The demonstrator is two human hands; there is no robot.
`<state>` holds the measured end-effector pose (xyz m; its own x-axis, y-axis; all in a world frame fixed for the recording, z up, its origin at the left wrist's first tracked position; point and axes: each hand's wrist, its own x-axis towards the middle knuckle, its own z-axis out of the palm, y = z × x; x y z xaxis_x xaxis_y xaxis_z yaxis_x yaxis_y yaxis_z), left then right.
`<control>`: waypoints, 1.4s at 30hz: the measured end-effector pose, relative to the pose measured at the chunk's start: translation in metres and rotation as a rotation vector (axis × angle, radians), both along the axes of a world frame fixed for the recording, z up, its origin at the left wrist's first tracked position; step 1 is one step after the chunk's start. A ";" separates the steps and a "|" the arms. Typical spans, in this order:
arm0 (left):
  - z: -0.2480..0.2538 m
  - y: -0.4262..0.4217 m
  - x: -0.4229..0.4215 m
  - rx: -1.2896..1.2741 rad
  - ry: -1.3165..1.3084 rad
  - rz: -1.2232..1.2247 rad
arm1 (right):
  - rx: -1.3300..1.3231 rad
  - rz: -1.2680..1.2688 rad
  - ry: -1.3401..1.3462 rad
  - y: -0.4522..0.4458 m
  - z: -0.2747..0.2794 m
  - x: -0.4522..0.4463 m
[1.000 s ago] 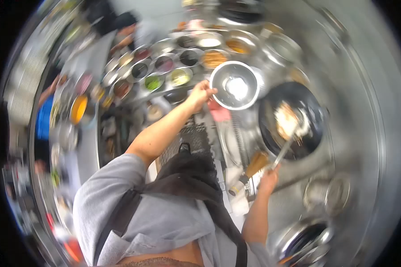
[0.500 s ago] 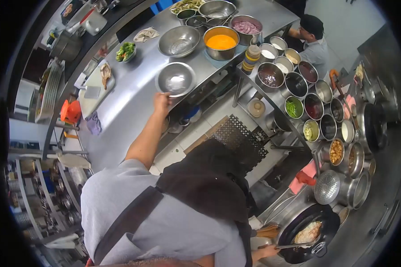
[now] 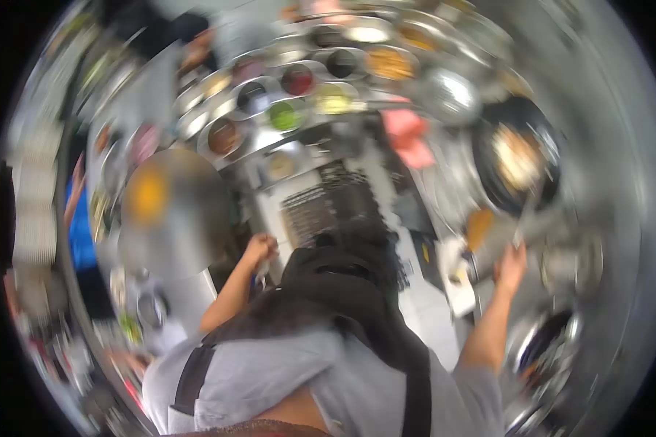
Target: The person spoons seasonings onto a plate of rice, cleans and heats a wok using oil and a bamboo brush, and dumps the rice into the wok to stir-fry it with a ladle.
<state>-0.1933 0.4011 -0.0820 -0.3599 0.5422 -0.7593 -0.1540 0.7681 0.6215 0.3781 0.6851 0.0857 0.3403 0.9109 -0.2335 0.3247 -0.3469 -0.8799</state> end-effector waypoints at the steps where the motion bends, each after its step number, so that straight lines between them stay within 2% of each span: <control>1: 0.003 0.021 0.022 -0.048 0.213 -0.547 | 0.029 -0.080 -0.165 -0.001 -0.008 0.018; 2: -0.039 0.030 0.038 0.004 0.358 -0.930 | -0.052 -0.023 -0.217 -0.011 0.035 -0.005; 3: 0.012 0.060 0.072 0.001 0.236 -1.028 | -0.023 -0.009 -0.262 -0.014 0.040 0.004; 4: 0.058 0.088 0.097 -0.029 0.263 -1.110 | 0.076 -0.009 -0.207 -0.014 0.035 0.017; 5: 0.055 0.112 0.102 -0.009 0.273 -1.164 | 0.099 -0.029 -0.175 -0.017 0.043 0.018; 7: 0.045 0.157 0.108 0.178 0.002 -1.115 | 0.065 -0.070 -0.206 -0.024 0.077 0.006; 9: 0.077 0.218 0.120 0.256 -0.081 -0.908 | 0.047 -0.042 -0.263 -0.023 0.056 0.016; 10: 0.099 0.246 0.131 0.332 0.086 -0.900 | 0.043 -0.018 -0.366 -0.020 0.037 0.024; 11: 0.089 0.278 0.130 0.403 0.229 -0.916 | 0.014 0.009 -0.417 -0.015 0.019 0.027; 12: 0.068 0.312 0.128 0.495 0.368 -0.923 | -0.032 0.090 -0.583 -0.003 -0.009 0.035; 13: 0.076 0.341 0.139 0.466 0.469 -0.843 | -0.083 0.173 -0.750 0.006 -0.028 0.045; 14: 0.068 0.369 0.144 0.495 0.546 -0.773 | -0.079 0.170 -0.753 0.015 -0.026 0.050; 15: 0.089 0.392 0.156 0.443 0.589 -0.756 | -0.136 0.139 -0.630 0.030 -0.014 0.046; 16: 0.070 0.421 0.156 0.421 0.741 -0.769 | -0.201 0.113 -0.503 0.038 -0.002 0.042; 17: 0.062 0.440 0.159 0.429 0.692 -0.733 | -0.216 0.115 -0.496 0.033 0.017 0.036; 19: 0.064 0.459 0.175 0.389 0.848 -0.741 | -0.168 0.106 -0.500 0.023 0.054 0.031; 20: 0.060 0.466 0.179 0.384 0.838 -0.743 | -0.092 0.093 -0.501 0.013 0.053 0.036; 22: 0.050 0.484 0.183 0.202 0.763 -0.917 | -0.124 0.084 -0.481 -0.007 0.051 0.036; 23: 0.047 0.490 0.183 0.203 0.752 -0.926 | -0.152 0.070 -0.454 -0.011 0.051 0.036; 25: 0.038 0.495 0.181 0.166 0.694 -0.935 | -0.200 0.093 -0.516 -0.015 0.018 0.036; 27: 0.025 0.495 0.181 0.276 0.773 -0.899 | -0.236 0.101 -0.581 -0.011 0.014 0.034; 30: 0.015 0.487 0.183 0.516 0.923 -0.967 | -0.279 -0.012 -0.477 0.006 0.048 0.008; 34: 0.008 0.489 0.174 0.695 0.756 -0.932 | -0.266 -0.113 -0.529 0.015 0.048 -0.015; 35: 0.007 0.492 0.172 0.689 0.742 -0.934 | -0.278 -0.112 -0.538 0.024 0.037 -0.016; 37: 0.005 0.499 0.169 0.568 0.672 -0.962 | -0.345 -0.023 -0.753 0.049 0.016 -0.014; 38: 0.002 0.501 0.163 0.570 0.667 -0.968 | -0.329 -0.007 -0.697 0.057 0.014 -0.009; 39: -0.002 0.505 0.158 0.569 0.520 -0.908 | -0.321 -0.007 -0.701 0.060 0.014 -0.005; 40: -0.004 0.507 0.155 0.562 0.376 -0.841 | -0.307 -0.070 -0.598 0.066 0.025 -0.007; 41: 0.016 0.507 0.157 0.557 0.374 -0.836 | -0.302 -0.132 -0.491 0.065 0.032 -0.009; 42: 0.038 0.507 0.158 0.453 -0.084 -0.606 | -0.284 -0.187 -0.428 0.064 0.034 -0.010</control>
